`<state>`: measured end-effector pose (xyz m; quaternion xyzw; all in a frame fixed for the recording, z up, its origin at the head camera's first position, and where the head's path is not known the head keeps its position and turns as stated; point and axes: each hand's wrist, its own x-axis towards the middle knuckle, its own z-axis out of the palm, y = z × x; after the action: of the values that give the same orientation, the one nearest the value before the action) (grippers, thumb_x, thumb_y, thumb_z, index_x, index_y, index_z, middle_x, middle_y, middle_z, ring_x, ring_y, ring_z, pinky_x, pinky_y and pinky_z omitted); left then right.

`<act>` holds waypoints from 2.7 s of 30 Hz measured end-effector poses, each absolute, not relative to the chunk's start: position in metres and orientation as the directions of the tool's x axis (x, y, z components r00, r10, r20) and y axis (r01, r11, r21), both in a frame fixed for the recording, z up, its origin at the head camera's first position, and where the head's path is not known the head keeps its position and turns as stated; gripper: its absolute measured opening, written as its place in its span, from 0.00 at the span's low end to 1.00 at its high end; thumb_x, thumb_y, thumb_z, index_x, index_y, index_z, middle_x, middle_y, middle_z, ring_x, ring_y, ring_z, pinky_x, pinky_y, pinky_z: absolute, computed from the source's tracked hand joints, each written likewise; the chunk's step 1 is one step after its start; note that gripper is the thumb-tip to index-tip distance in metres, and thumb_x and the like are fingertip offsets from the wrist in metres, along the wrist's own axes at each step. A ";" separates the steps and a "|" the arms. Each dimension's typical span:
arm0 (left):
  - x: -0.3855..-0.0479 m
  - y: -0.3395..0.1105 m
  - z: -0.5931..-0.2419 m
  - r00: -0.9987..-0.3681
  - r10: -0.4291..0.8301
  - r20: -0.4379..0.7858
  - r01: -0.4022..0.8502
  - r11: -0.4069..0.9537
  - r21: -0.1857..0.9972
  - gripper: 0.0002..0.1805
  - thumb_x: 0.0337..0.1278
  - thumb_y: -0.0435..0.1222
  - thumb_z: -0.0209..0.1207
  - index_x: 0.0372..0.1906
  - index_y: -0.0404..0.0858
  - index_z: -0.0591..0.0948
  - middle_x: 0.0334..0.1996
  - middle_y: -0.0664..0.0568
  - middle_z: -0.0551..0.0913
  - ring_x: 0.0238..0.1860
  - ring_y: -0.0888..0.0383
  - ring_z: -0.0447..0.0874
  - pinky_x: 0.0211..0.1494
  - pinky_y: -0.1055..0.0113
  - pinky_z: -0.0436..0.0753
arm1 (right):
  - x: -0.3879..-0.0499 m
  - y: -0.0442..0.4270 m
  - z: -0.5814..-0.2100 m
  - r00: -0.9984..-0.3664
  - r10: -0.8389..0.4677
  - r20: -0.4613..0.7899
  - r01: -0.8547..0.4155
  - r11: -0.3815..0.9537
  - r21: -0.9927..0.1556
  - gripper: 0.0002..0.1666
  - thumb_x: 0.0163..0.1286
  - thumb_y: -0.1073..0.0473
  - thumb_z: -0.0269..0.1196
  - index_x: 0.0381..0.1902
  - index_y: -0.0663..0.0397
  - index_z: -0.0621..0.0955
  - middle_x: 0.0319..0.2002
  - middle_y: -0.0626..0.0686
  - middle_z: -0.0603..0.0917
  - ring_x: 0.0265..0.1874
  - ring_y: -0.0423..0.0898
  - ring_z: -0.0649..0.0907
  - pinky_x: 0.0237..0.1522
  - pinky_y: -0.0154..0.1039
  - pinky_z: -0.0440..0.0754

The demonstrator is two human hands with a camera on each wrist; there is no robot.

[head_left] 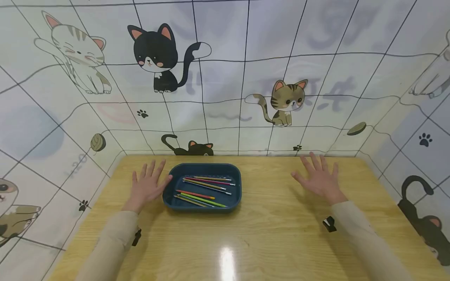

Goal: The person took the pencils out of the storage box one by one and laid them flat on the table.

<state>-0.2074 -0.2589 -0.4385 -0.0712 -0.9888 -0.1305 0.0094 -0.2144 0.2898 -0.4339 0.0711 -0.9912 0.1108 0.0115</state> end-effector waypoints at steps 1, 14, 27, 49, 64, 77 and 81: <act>-0.206 -0.257 -0.439 -0.987 0.161 0.029 0.162 0.946 0.281 0.42 0.68 0.63 0.37 0.78 0.46 0.48 0.75 0.35 0.45 0.72 0.32 0.38 0.64 0.30 0.34 | -0.214 0.288 -0.437 -0.989 -0.144 0.042 -0.150 0.964 -0.220 0.51 0.68 0.25 0.42 0.78 0.47 0.48 0.75 0.64 0.43 0.71 0.69 0.38 0.58 0.73 0.26; -0.192 -0.244 -0.458 -0.929 0.369 -0.002 0.289 0.732 0.617 0.54 0.61 0.53 0.59 0.78 0.45 0.36 0.75 0.34 0.42 0.73 0.35 0.41 0.66 0.32 0.46 | -0.209 0.236 -0.460 -0.942 -0.316 0.109 -0.334 0.896 -0.291 0.44 0.71 0.33 0.50 0.73 0.55 0.62 0.74 0.66 0.48 0.72 0.65 0.46 0.64 0.69 0.38; -0.194 -0.246 -0.470 -0.917 0.397 -0.045 0.213 0.582 0.785 0.66 0.50 0.47 0.71 0.76 0.37 0.31 0.75 0.34 0.35 0.73 0.36 0.38 0.69 0.40 0.47 | -0.206 0.162 -0.445 -0.837 -0.501 0.223 -0.546 0.730 -0.410 0.39 0.68 0.41 0.60 0.72 0.49 0.66 0.74 0.59 0.54 0.68 0.61 0.62 0.61 0.61 0.64; -0.190 -0.247 -0.475 -0.935 0.353 -0.032 0.181 0.554 0.813 0.67 0.46 0.46 0.73 0.76 0.36 0.33 0.74 0.31 0.38 0.72 0.34 0.41 0.68 0.39 0.49 | -0.213 0.081 -0.446 -0.692 -0.694 0.199 -0.672 0.517 -0.530 0.26 0.71 0.55 0.59 0.65 0.57 0.72 0.57 0.57 0.75 0.52 0.52 0.79 0.52 0.48 0.77; -0.192 -0.245 -0.473 -0.937 0.346 -0.054 0.153 0.544 0.825 0.67 0.47 0.46 0.72 0.76 0.39 0.33 0.75 0.34 0.37 0.73 0.37 0.40 0.69 0.40 0.48 | -0.231 0.045 -0.449 -0.653 -0.752 0.087 -0.682 0.535 -0.498 0.22 0.66 0.66 0.63 0.58 0.62 0.77 0.46 0.56 0.80 0.41 0.46 0.82 0.44 0.40 0.79; -0.191 -0.245 -0.477 -0.936 0.347 -0.058 0.134 0.505 0.853 0.67 0.47 0.46 0.72 0.77 0.41 0.33 0.75 0.35 0.38 0.73 0.37 0.40 0.69 0.40 0.47 | -0.241 0.028 -0.463 -0.706 -0.706 -0.057 -0.618 0.653 -0.438 0.23 0.65 0.64 0.64 0.58 0.55 0.78 0.47 0.52 0.80 0.46 0.46 0.80 0.49 0.43 0.78; -0.191 -0.244 -0.476 -0.939 0.339 -0.055 0.135 0.510 0.849 0.67 0.46 0.47 0.72 0.77 0.41 0.33 0.75 0.35 0.39 0.73 0.37 0.42 0.69 0.40 0.48 | -0.241 0.026 -0.466 -0.694 -0.719 -0.037 -0.638 0.639 -0.430 0.22 0.64 0.66 0.65 0.57 0.56 0.79 0.46 0.52 0.80 0.44 0.46 0.80 0.48 0.42 0.78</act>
<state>-0.1905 -0.2443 -0.4761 -0.1373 -0.8624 -0.4753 -0.1076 -0.2411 0.0256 -0.4659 0.3773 -0.8993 0.1960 -0.1025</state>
